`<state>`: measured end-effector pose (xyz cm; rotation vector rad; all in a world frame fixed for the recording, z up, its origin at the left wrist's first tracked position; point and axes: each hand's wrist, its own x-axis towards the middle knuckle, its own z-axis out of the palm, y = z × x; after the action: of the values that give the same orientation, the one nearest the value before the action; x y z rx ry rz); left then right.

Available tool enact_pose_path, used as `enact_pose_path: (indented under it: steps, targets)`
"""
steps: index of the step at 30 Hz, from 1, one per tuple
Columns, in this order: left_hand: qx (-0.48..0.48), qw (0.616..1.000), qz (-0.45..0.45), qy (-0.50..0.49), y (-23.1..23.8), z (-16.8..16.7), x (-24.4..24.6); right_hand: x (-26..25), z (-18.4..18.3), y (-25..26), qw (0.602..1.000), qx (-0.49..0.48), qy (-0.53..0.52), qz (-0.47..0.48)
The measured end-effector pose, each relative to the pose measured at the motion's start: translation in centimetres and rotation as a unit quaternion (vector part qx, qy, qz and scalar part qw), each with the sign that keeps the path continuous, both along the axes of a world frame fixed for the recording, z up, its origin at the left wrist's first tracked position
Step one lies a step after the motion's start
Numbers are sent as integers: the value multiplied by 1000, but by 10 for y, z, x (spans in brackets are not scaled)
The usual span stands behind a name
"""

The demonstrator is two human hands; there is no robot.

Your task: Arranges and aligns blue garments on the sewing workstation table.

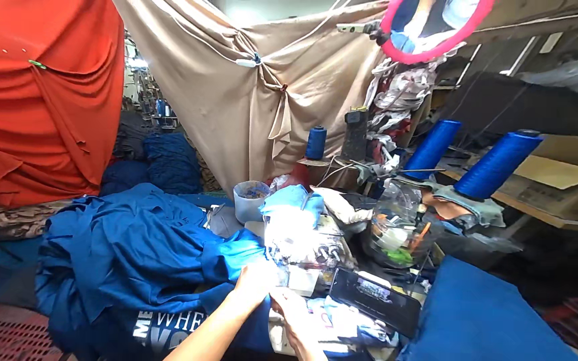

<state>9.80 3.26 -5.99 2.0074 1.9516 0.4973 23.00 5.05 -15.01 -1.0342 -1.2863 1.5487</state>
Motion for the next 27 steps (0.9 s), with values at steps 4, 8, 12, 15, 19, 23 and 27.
enact_pose_path:
  steps: [4,8,12,15,19,23,27]
  targets:
    - [-68,997,27,-25,9,11,-16,-2,4,1,1000,2,14,-23]
    - [-170,983,11,67,-24,33,-31,6,0,-7,999,9,19,27]
    - [-124,991,11,-39,-31,33,-65,11,-11,-12,997,19,45,64]
    - [-57,988,51,-138,-22,36,-74,10,-11,-12,997,12,37,64]
    - [44,994,47,-83,-19,41,-66,9,-8,-15,998,14,9,55]
    - [118,990,-45,-69,-33,20,-47,11,-16,-21,997,12,2,70]
    - [172,979,-106,-3,-63,-23,-26,16,-24,-33,997,2,-2,74]
